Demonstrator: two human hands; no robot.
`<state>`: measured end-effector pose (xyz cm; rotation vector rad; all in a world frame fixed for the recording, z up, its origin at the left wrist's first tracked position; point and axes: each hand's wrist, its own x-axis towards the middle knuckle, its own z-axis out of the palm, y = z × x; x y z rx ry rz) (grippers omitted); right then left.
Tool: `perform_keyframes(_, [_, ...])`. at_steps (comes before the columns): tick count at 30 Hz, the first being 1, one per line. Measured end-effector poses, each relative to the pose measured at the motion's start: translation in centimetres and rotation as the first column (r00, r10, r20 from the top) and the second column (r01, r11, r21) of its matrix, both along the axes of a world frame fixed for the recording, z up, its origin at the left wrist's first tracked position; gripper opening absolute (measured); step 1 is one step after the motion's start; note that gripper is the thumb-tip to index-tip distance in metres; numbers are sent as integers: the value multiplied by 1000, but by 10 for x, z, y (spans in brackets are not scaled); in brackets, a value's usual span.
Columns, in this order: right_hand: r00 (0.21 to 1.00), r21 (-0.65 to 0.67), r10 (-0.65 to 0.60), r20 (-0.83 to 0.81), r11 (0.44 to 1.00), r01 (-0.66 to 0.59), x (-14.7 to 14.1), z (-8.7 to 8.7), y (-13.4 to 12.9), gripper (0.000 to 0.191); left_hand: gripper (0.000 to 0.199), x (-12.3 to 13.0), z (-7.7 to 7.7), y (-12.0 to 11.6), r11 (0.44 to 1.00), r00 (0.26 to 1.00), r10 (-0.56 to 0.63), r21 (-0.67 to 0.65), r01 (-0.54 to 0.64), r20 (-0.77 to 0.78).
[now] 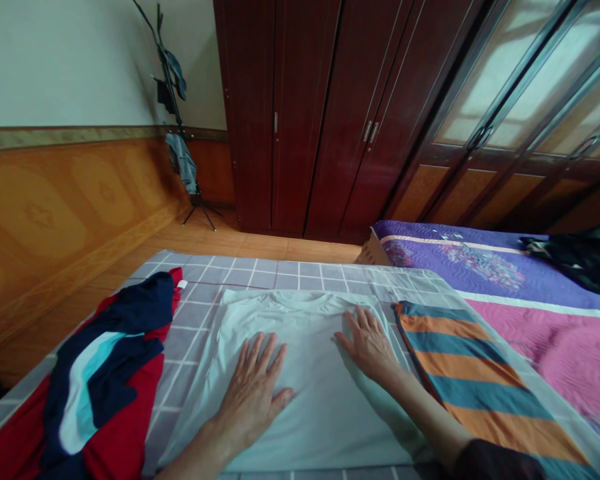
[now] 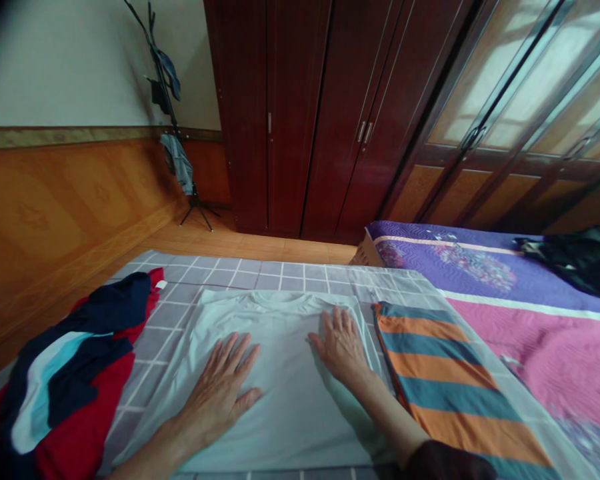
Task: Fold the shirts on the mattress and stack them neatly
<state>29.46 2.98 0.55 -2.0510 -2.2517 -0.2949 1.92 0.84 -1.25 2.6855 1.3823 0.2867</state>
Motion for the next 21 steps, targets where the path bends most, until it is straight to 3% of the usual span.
perform_keyframes(4, [991, -64, 131, -24, 989, -132, 2, -1, 16, 56, 64, 0, 1, 1, 1000, 1000, -2, -12, 2, 0])
perform_keyframes(9, [999, -32, -41, -24, 999, 40, 0, -1, 15, 55, 65, 1, 4, -1, 999, 1000, 4, -36, -4, 9])
perform_keyframes(15, [941, 9, 301, -153, 953, -303, -52, -10, -15, 57, 68, 0, 1, 0, 999, 999, -3, -37, 5, 38])
perform_keyframes(21, [932, 26, 333, -145, 943, -333, -68, -15, -20, 57, 66, -1, 11, 7, 994, 1000, 22, -103, -21, 4])
